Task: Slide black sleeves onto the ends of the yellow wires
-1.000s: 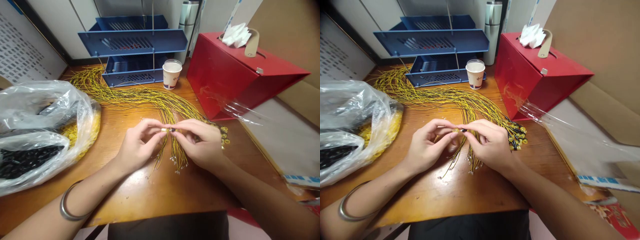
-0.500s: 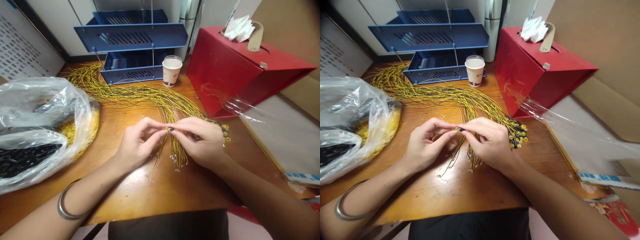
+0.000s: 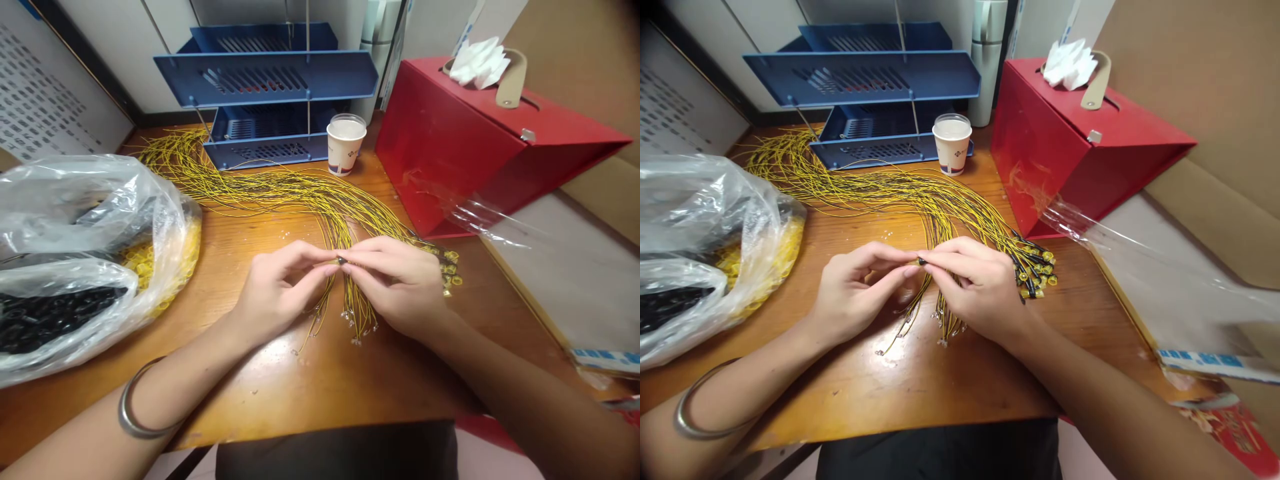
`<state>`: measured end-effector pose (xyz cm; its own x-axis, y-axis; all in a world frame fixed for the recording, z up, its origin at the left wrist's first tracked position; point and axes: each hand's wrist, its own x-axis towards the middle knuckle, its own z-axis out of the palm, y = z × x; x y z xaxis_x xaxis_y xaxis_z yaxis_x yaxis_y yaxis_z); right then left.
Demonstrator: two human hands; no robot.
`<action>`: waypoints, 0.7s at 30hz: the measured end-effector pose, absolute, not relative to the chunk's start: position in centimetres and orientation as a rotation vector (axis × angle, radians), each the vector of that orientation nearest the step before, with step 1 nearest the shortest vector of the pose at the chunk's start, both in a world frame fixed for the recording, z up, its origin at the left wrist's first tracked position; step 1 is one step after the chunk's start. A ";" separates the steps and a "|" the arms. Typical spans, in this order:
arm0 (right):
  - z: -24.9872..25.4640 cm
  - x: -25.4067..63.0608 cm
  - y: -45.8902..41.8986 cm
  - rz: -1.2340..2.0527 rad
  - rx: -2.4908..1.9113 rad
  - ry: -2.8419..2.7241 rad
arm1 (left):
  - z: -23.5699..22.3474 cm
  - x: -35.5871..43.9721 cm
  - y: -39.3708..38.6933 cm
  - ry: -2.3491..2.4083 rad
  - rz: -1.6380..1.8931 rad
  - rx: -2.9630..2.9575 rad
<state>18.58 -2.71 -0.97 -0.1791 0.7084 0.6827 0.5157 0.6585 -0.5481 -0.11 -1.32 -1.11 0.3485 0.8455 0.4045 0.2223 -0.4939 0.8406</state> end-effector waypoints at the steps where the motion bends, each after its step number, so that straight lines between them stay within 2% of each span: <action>1: -1.0 18.6 -2.7 0.238 -0.967 -1.846 | -1.1 -0.1 -1.3 0.934 1.154 1.934; 12: -1.0 18.5 -2.8 0.281 -0.946 -1.849 | -0.9 0.0 -1.0 1.049 1.158 1.948; 21: -1.0 18.5 -2.7 0.304 -0.954 -1.862 | -0.8 -0.2 -0.7 0.992 1.151 2.273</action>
<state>18.53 -2.75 -0.99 -0.2077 0.7260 0.6556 0.4795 0.6597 -0.5787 -0.23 -0.71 -0.77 0.4078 0.7454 0.5273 0.4118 -0.6656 0.6225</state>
